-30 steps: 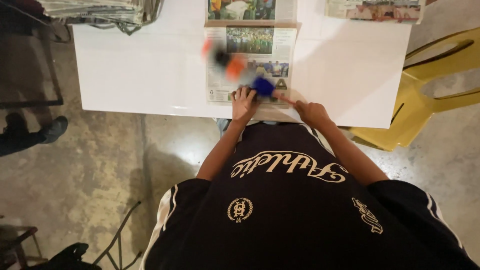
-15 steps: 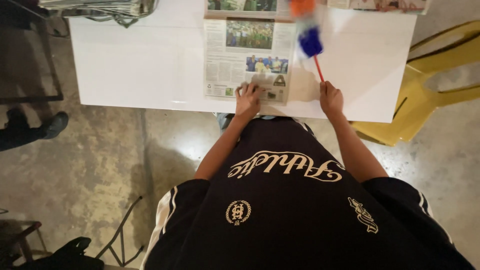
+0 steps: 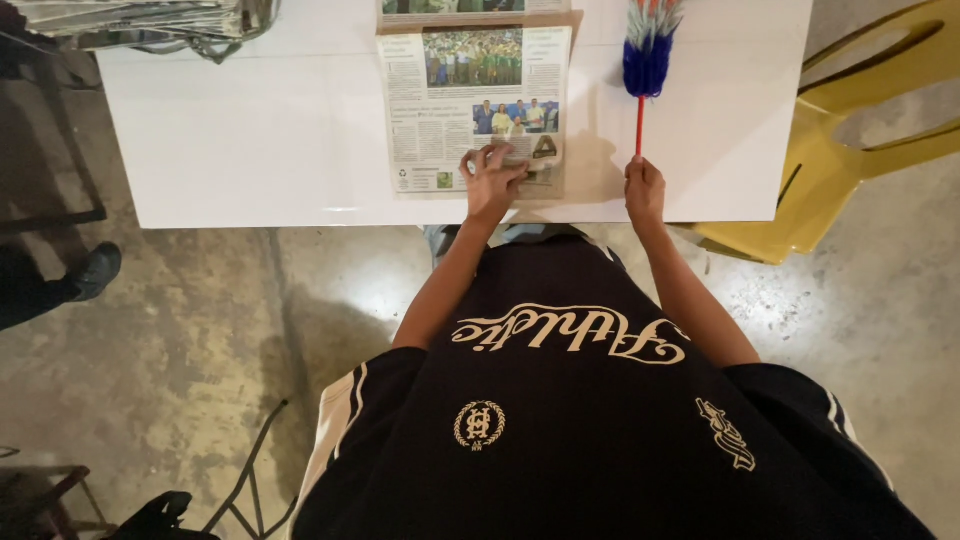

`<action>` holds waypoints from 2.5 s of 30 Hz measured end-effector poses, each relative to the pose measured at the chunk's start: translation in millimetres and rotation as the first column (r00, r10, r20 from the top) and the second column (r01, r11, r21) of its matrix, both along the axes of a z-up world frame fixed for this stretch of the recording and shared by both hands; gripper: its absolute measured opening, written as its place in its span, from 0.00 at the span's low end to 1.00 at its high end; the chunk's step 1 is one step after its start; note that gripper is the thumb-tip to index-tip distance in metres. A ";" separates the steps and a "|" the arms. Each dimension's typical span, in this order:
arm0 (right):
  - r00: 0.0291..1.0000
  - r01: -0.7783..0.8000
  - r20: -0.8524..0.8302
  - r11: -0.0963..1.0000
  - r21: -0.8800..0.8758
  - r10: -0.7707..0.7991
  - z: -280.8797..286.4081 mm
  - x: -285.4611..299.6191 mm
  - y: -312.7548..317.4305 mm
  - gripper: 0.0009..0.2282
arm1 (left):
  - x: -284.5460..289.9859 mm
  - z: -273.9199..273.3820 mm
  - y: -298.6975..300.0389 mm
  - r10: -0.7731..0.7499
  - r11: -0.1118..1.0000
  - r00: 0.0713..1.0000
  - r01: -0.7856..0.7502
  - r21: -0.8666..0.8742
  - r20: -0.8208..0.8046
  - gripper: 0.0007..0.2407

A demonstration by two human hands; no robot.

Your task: Cleaning and dusting the pages of various newspapers with a duster.

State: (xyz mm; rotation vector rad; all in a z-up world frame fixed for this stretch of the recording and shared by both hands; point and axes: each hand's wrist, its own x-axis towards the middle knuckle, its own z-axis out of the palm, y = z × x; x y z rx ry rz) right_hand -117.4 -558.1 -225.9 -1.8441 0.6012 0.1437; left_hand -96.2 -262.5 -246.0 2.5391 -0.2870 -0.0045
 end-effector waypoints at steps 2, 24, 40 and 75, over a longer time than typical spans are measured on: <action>0.998 0.016 -0.060 1.000 0.010 -0.015 11.2 1.9 4.3 0.20 | 2.6 7.1 0.7 -0.014 0.998 1.000 0.015 -0.057 0.003 0.07; 0.939 -0.183 0.261 0.967 -0.178 0.225 37.5 51.6 147.7 0.15 | 21.3 -6.6 260.3 0.521 -0.430 0.694 -0.290 -0.855 -0.497 0.11; 0.952 -0.050 0.234 0.855 -0.515 0.197 -57.0 66.4 92.2 0.17 | -21.8 -35.4 281.4 0.456 -0.302 0.517 -0.676 -0.672 -0.725 0.03; 0.786 -0.325 0.101 0.546 -0.772 0.610 -32.2 95.7 78.7 0.15 | -33.8 4.0 260.0 0.624 -0.039 0.475 -0.774 -0.632 -0.621 0.15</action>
